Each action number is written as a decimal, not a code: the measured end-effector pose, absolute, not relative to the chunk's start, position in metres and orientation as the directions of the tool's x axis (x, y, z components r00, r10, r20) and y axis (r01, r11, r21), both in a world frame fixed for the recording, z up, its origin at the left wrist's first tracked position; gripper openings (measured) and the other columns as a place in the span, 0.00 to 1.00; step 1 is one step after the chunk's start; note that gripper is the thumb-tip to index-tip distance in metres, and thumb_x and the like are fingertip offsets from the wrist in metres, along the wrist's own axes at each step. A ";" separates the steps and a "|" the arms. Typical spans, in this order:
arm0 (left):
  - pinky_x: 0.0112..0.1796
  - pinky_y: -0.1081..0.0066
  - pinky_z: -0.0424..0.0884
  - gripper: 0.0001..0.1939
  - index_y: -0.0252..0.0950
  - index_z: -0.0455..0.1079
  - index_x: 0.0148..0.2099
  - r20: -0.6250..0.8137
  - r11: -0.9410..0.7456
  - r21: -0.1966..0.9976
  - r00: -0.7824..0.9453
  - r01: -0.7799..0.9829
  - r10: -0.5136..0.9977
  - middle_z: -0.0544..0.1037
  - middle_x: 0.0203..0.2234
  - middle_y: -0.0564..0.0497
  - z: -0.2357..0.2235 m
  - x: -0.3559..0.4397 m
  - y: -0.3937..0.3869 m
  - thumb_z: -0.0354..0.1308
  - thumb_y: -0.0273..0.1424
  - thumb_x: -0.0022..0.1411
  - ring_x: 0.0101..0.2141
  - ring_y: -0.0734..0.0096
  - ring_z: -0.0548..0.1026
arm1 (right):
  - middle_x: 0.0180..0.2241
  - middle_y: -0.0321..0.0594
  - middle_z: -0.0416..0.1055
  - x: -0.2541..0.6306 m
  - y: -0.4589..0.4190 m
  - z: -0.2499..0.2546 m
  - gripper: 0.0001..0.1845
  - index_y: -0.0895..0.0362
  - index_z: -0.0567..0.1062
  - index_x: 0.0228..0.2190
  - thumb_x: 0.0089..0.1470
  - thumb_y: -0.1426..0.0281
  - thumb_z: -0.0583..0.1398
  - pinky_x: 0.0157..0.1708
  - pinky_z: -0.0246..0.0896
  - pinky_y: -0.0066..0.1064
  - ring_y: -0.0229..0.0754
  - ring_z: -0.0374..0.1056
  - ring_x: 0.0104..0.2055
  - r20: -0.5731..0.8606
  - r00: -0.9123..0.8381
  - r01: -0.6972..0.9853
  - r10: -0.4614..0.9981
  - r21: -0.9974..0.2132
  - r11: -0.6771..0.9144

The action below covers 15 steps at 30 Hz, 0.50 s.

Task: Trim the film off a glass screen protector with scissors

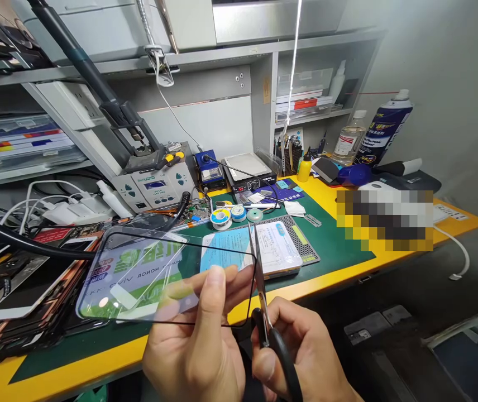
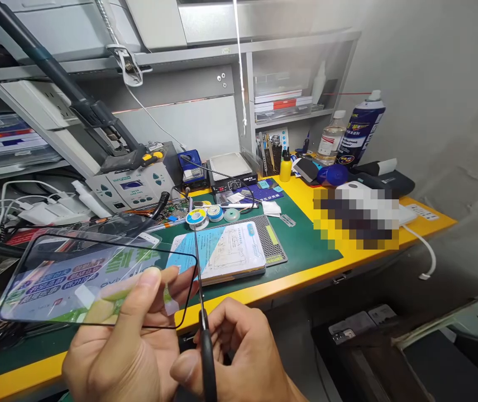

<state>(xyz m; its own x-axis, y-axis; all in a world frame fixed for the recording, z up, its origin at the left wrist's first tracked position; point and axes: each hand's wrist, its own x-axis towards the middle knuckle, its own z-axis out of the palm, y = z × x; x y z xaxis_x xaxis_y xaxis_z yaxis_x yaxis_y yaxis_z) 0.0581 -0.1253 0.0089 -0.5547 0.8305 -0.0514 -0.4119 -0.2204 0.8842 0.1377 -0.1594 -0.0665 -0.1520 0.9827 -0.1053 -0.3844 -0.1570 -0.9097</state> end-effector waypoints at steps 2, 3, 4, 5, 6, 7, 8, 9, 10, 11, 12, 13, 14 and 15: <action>0.31 0.66 0.83 0.04 0.33 0.74 0.30 -0.053 -0.225 0.878 -0.552 -0.423 0.832 0.82 0.22 0.50 0.009 0.058 -0.125 0.65 0.25 0.57 0.25 0.63 0.83 | 0.20 0.32 0.65 0.138 -0.159 -0.063 0.33 0.58 0.69 0.27 0.38 0.45 0.73 0.16 0.54 0.22 0.29 0.59 0.17 -0.120 -0.148 -0.369 0.982 -0.914 -0.168; 0.31 0.65 0.83 0.04 0.33 0.74 0.30 -0.058 -0.223 0.876 -0.551 -0.429 0.833 0.82 0.22 0.50 0.009 0.059 -0.124 0.65 0.25 0.58 0.25 0.63 0.83 | 0.21 0.32 0.65 0.139 -0.159 -0.062 0.32 0.58 0.68 0.27 0.38 0.46 0.74 0.16 0.55 0.22 0.29 0.59 0.17 -0.125 -0.149 -0.367 0.981 -0.914 -0.172; 0.32 0.65 0.83 0.04 0.32 0.74 0.31 -0.065 -0.217 0.875 -0.548 -0.433 0.834 0.82 0.23 0.50 0.009 0.059 -0.125 0.65 0.25 0.58 0.25 0.63 0.83 | 0.21 0.32 0.65 0.139 -0.158 -0.062 0.32 0.58 0.68 0.27 0.37 0.48 0.75 0.16 0.55 0.22 0.29 0.59 0.17 -0.127 -0.151 -0.368 0.980 -0.913 -0.175; 0.32 0.65 0.83 0.04 0.32 0.74 0.31 -0.071 -0.212 0.876 -0.549 -0.434 0.833 0.82 0.23 0.50 0.009 0.059 -0.125 0.65 0.25 0.58 0.25 0.63 0.83 | 0.21 0.32 0.65 0.139 -0.158 -0.062 0.31 0.58 0.68 0.27 0.37 0.49 0.75 0.17 0.54 0.22 0.29 0.59 0.17 -0.128 -0.154 -0.369 0.980 -0.912 -0.177; 0.32 0.65 0.83 0.04 0.32 0.74 0.31 -0.076 -0.208 0.875 -0.549 -0.437 0.832 0.82 0.23 0.50 0.009 0.059 -0.125 0.65 0.26 0.58 0.26 0.63 0.83 | 0.21 0.31 0.65 0.139 -0.158 -0.063 0.31 0.58 0.68 0.27 0.37 0.50 0.76 0.17 0.54 0.22 0.29 0.58 0.17 -0.128 -0.157 -0.372 0.979 -0.911 -0.178; 0.32 0.65 0.83 0.04 0.32 0.74 0.31 -0.083 -0.204 0.876 -0.552 -0.438 0.830 0.82 0.23 0.50 0.009 0.060 -0.126 0.65 0.26 0.58 0.26 0.62 0.83 | 0.21 0.31 0.64 0.139 -0.158 -0.064 0.30 0.57 0.68 0.27 0.37 0.51 0.76 0.17 0.54 0.22 0.29 0.58 0.17 -0.127 -0.160 -0.374 0.979 -0.910 -0.179; 0.32 0.65 0.83 0.04 0.32 0.74 0.31 -0.088 -0.201 0.877 -0.556 -0.437 0.826 0.82 0.23 0.50 0.009 0.060 -0.126 0.65 0.26 0.58 0.26 0.62 0.83 | 0.20 0.31 0.64 0.139 -0.158 -0.065 0.30 0.57 0.68 0.27 0.37 0.52 0.76 0.16 0.54 0.22 0.29 0.58 0.17 -0.125 -0.162 -0.375 0.979 -0.910 -0.178; 0.32 0.65 0.83 0.05 0.32 0.74 0.31 -0.094 -0.196 0.878 -0.560 -0.437 0.823 0.82 0.23 0.50 0.009 0.060 -0.126 0.65 0.26 0.59 0.26 0.62 0.83 | 0.20 0.31 0.64 0.139 -0.158 -0.065 0.29 0.57 0.68 0.27 0.37 0.52 0.76 0.16 0.54 0.22 0.29 0.58 0.17 -0.124 -0.161 -0.377 0.979 -0.909 -0.177; 0.32 0.65 0.83 0.05 0.32 0.74 0.31 -0.102 -0.189 0.880 -0.562 -0.436 0.821 0.82 0.23 0.50 0.009 0.061 -0.126 0.65 0.26 0.59 0.26 0.62 0.83 | 0.20 0.30 0.64 0.139 -0.158 -0.065 0.28 0.57 0.69 0.27 0.37 0.53 0.76 0.16 0.53 0.22 0.29 0.58 0.17 -0.123 -0.158 -0.378 0.980 -0.909 -0.176; 0.32 0.65 0.83 0.05 0.32 0.73 0.31 -0.108 -0.183 0.882 -0.565 -0.434 0.818 0.81 0.22 0.50 0.009 0.061 -0.125 0.65 0.26 0.59 0.26 0.62 0.83 | 0.20 0.30 0.63 0.139 -0.158 -0.065 0.28 0.57 0.69 0.27 0.37 0.54 0.76 0.16 0.53 0.22 0.29 0.57 0.17 -0.122 -0.153 -0.379 0.981 -0.909 -0.172; 0.32 0.65 0.83 0.05 0.32 0.73 0.31 -0.114 -0.177 0.885 -0.568 -0.431 0.815 0.81 0.22 0.51 0.009 0.061 -0.125 0.65 0.26 0.59 0.27 0.62 0.83 | 0.20 0.30 0.63 0.139 -0.158 -0.064 0.27 0.57 0.69 0.26 0.37 0.55 0.76 0.16 0.52 0.22 0.29 0.57 0.16 -0.122 -0.146 -0.380 0.982 -0.909 -0.170; 0.32 0.66 0.83 0.05 0.32 0.74 0.31 -0.119 -0.171 0.888 -0.571 -0.428 0.812 0.81 0.22 0.51 0.009 0.062 -0.124 0.65 0.26 0.59 0.27 0.61 0.83 | 0.20 0.30 0.63 0.139 -0.158 -0.063 0.27 0.57 0.69 0.26 0.37 0.55 0.76 0.16 0.52 0.22 0.28 0.56 0.16 -0.124 -0.140 -0.380 0.982 -0.910 -0.168; 0.31 0.66 0.83 0.05 0.32 0.74 0.31 -0.121 -0.167 0.890 -0.574 -0.424 0.810 0.81 0.22 0.51 0.009 0.062 -0.124 0.65 0.27 0.59 0.27 0.61 0.83 | 0.20 0.30 0.63 0.139 -0.158 -0.063 0.26 0.57 0.69 0.26 0.37 0.56 0.76 0.16 0.51 0.22 0.28 0.56 0.16 -0.125 -0.132 -0.380 0.983 -0.910 -0.167; 0.31 0.66 0.83 0.05 0.32 0.74 0.31 -0.124 -0.164 0.892 -0.576 -0.421 0.808 0.81 0.22 0.51 0.009 0.062 -0.124 0.65 0.27 0.59 0.26 0.61 0.83 | 0.19 0.29 0.63 0.139 -0.157 -0.062 0.26 0.57 0.69 0.25 0.37 0.56 0.76 0.16 0.51 0.22 0.28 0.56 0.16 -0.127 -0.127 -0.380 0.984 -0.910 -0.167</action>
